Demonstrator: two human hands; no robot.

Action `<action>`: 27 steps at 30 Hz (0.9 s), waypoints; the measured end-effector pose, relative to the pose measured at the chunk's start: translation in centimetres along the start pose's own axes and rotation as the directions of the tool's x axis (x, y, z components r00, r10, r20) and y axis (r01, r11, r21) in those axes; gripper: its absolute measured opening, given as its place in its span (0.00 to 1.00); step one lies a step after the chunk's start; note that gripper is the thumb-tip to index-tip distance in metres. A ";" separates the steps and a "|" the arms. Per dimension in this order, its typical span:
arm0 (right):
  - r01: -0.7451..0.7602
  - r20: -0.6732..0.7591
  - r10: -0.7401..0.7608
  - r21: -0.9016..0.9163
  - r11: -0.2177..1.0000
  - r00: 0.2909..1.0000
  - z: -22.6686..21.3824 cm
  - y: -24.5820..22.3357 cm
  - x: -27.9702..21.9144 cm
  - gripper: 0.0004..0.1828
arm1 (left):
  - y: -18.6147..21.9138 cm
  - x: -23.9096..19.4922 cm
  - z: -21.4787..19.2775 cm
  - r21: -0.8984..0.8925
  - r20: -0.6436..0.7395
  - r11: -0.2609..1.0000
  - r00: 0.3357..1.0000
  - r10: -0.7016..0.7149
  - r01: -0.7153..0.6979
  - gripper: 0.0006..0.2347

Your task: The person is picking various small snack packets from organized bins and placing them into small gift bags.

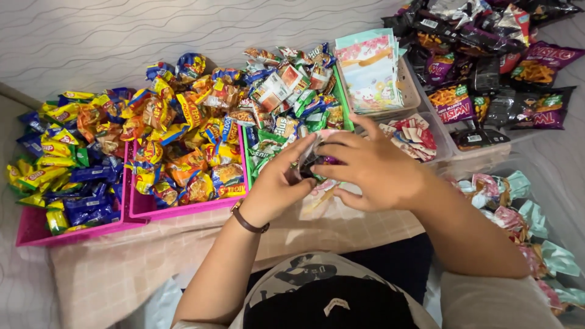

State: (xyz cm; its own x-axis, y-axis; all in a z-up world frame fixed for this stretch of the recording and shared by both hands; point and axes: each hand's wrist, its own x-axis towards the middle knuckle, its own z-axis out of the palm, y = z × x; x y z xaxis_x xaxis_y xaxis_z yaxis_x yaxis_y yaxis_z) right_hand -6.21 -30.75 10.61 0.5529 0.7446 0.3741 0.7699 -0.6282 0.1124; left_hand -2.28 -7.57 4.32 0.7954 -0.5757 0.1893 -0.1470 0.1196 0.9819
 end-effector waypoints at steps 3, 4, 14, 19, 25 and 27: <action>-0.071 0.092 0.073 -0.026 0.997 0.993 1.4 -0.6 -0.5 0.27 | 1.9 -0.4 0.7 0.296 0.027 0.950 0.995 0.093 -0.097 0.34; -0.070 0.093 0.072 -0.025 0.997 0.993 1.9 -0.8 -0.8 0.27 | 2.1 -0.5 0.9 0.295 0.025 0.951 0.995 0.092 -0.095 0.34; -0.204 0.403 0.244 -0.139 0.969 0.882 2.6 -3.5 1.6 0.33 | 4.7 -1.4 4.0 0.573 0.083 0.811 0.993 0.086 -0.118 0.31; -0.184 0.386 0.246 -0.191 0.964 0.889 2.7 -4.3 2.4 0.27 | 4.4 -1.9 4.3 0.618 0.091 0.780 0.994 0.053 -0.098 0.31; -0.162 0.358 0.256 -0.272 0.949 0.898 2.3 -4.6 1.5 0.19 | 5.1 -2.1 3.5 0.653 0.081 0.751 0.995 0.063 -0.101 0.30; -0.155 0.349 0.263 -0.308 0.939 0.899 2.5 -4.9 1.9 0.15 | 6.1 -2.3 3.8 0.620 0.159 0.766 0.983 0.091 -0.171 0.24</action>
